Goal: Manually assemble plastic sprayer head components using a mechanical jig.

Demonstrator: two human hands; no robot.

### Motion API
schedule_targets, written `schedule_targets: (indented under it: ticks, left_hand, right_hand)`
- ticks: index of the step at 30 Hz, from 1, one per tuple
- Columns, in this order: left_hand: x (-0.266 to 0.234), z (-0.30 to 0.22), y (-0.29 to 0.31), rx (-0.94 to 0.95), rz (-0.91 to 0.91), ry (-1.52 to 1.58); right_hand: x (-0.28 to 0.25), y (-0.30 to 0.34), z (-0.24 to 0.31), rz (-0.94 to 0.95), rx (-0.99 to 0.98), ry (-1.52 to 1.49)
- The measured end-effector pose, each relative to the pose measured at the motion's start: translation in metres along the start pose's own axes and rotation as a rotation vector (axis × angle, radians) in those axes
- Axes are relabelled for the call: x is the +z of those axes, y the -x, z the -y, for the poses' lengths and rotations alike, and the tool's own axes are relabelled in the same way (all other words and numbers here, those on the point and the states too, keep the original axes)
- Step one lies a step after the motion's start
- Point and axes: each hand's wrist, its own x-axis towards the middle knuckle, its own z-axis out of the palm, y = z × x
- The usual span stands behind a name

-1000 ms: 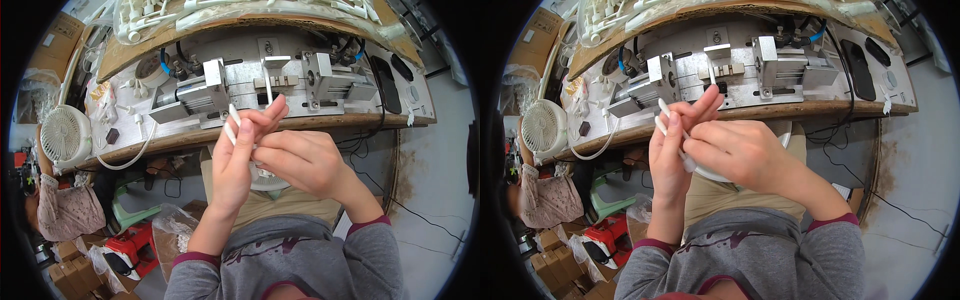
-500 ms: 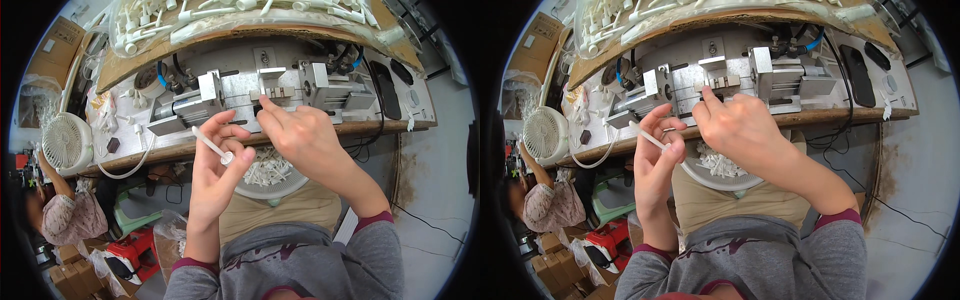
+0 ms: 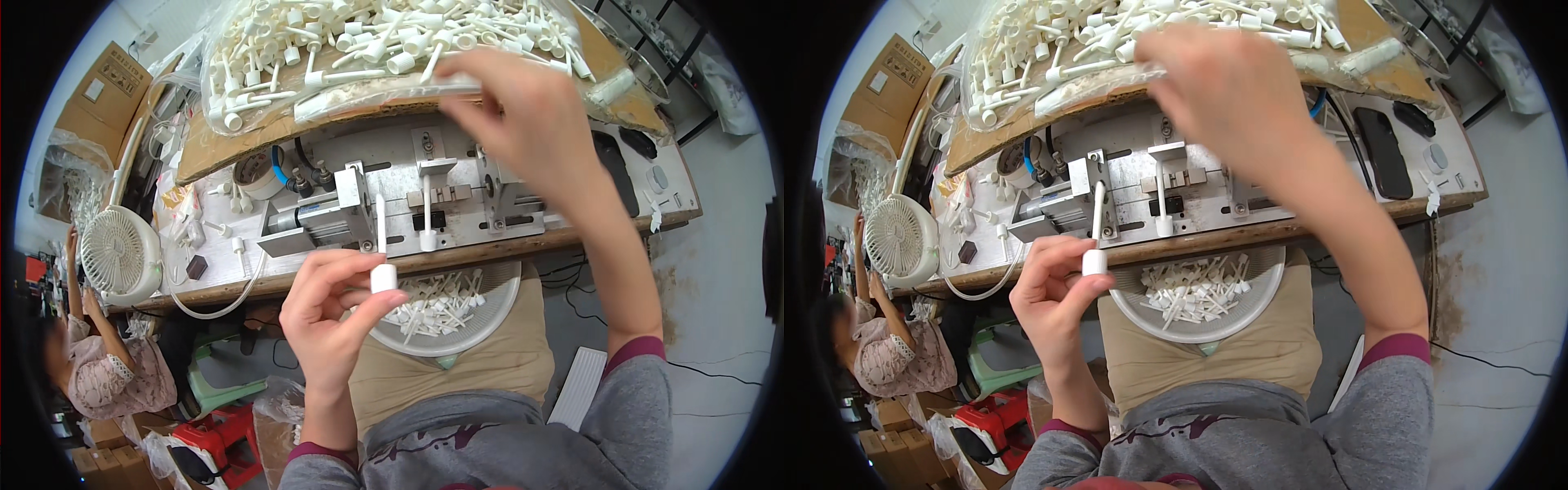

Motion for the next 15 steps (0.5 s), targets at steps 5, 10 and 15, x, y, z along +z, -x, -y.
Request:
schedule_targets:
  ticks: [5, 10, 15]
  left_hand:
    - [0.031, 0.017, -0.013, 0.236, 0.070, -0.513]
    - [0.042, 0.037, -0.016, 0.314, 0.188, -0.908]
    - [0.043, 0.035, -0.027, 0.325, 0.243, -1.029]
  right_hand:
    - [0.039, -0.068, -0.059, 0.330, -0.131, 0.357]
    - [0.064, -0.083, -0.068, 0.472, -0.124, 0.372]
    - [0.056, -0.088, -0.060, 0.550, -0.058, 0.358]
